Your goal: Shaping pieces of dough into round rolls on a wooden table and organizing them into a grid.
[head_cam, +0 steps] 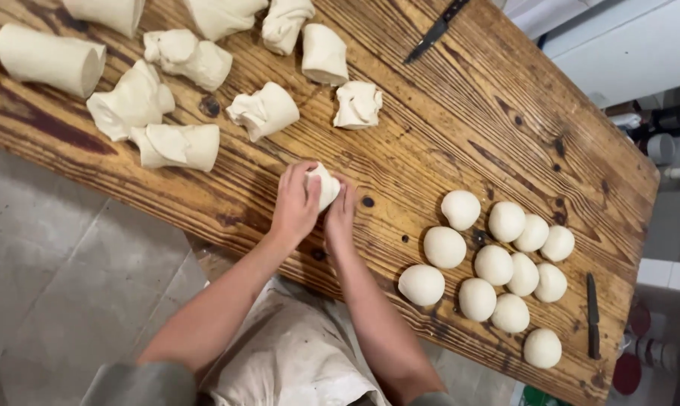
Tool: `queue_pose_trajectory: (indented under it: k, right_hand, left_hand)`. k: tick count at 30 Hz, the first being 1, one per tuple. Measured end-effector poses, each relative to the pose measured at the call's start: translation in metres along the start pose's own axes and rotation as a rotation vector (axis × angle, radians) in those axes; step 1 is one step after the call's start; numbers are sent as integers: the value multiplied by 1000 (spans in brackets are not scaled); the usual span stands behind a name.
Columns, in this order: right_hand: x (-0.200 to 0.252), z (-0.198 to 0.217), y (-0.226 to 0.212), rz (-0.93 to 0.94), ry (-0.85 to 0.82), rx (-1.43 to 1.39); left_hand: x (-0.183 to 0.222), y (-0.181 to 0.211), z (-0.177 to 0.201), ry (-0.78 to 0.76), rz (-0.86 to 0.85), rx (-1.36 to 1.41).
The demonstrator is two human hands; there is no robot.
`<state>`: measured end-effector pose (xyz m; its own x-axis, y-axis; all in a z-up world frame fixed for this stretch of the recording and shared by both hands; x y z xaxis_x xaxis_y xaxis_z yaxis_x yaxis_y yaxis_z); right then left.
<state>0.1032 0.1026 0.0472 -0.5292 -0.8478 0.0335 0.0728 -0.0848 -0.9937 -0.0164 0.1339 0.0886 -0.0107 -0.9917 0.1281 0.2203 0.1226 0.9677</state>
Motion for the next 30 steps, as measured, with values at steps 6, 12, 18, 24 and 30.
queue_pose_trajectory:
  k: [6, 12, 18, 24, 30]
  right_hand:
    - [18, 24, 73, 300, 42, 31]
    - [-4, 25, 114, -30, -126, 51]
    - [-1, -4, 52, 166, -161, 164]
    - [17, 26, 132, 320, -269, 253]
    - [22, -13, 29, -609, 15, -310]
  left_hand:
    - [26, -99, -32, 111, -222, -120]
    - [20, -69, -7, -450, 243, 108]
    - [3, -57, -14, -148, 53, -212]
    - [23, -111, -24, -247, 98, -328]
    - [-3, -18, 31, -59, 0, -96]
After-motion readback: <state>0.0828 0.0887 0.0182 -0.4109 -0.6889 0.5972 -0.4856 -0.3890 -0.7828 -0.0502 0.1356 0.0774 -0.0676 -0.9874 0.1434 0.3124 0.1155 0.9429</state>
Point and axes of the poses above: each hand's wrist, its own x-axis away from the middle knuckle, its own z-axis out of the back of the hand, y = z × x, the point moved 5 cm from there along -x, towards the middle knuckle, and after that the axes turned 13 degrees about z, right-handed, at the moved point
